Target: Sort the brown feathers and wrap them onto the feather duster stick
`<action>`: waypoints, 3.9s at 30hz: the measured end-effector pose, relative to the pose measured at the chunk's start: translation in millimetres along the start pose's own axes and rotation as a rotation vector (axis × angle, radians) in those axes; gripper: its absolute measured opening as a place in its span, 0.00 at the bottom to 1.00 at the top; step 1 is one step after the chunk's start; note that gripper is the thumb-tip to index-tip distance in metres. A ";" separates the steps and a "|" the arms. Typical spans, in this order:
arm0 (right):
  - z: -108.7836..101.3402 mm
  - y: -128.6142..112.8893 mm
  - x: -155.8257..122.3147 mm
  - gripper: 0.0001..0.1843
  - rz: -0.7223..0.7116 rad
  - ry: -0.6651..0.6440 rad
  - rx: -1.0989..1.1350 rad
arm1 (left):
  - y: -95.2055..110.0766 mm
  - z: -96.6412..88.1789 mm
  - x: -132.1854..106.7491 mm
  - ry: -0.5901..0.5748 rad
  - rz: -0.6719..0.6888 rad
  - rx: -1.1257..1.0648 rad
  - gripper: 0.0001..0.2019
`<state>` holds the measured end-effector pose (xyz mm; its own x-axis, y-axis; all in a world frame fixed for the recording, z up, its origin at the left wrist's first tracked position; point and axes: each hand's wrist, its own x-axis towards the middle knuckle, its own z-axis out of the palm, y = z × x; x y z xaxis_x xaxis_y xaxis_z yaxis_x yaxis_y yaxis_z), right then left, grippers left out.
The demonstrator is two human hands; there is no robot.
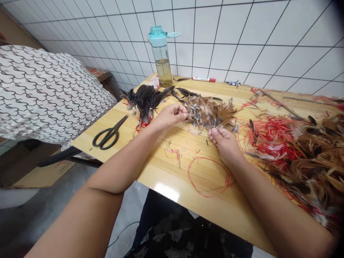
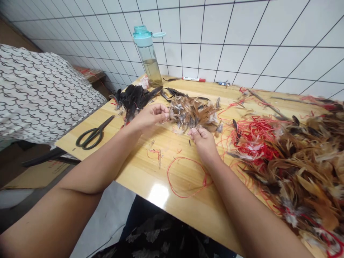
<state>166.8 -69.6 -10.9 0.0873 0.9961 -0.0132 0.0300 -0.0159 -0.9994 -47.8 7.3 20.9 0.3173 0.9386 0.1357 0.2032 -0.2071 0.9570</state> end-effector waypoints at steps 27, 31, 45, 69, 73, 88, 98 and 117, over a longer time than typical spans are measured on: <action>7.6 0.6 2.9 0.18 0.025 -0.065 -0.098 | 8.1 60.5 -20.6 -0.134 -0.008 -0.296 0.09; 6.5 -1.1 2.2 0.17 0.023 -0.074 -0.053 | 11.0 59.8 -21.5 -0.141 0.026 -0.222 0.07; -4.6 -7.3 3.6 0.24 0.087 -0.074 0.200 | 8.3 48.8 -19.5 -0.187 0.021 0.190 0.13; -5.2 -4.1 5.4 0.23 0.064 0.029 0.098 | 14.7 30.5 -17.3 -0.149 0.426 0.535 0.07; -1.9 -2.4 2.7 0.23 0.025 0.052 -0.036 | 19.2 27.6 -18.6 -0.261 0.507 0.575 0.08; 0.5 4.6 4.3 0.20 -0.035 0.063 -0.261 | 25.6 22.3 -19.2 -0.329 0.544 0.565 0.07; -0.1 3.4 1.8 0.17 -0.116 -0.052 -0.453 | 22.1 25.6 -20.2 -0.269 0.611 0.788 0.10; 3.6 -5.3 -2.4 0.21 -0.064 -0.209 -0.201 | 24.1 41.0 -30.7 -0.098 0.726 0.807 0.11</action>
<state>162.8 -71.5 -5.7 -0.1272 0.9916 0.0223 0.2274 0.0511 -0.9725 -14.7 -37.9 29.3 0.6723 0.5007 0.5453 0.4743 -0.8569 0.2019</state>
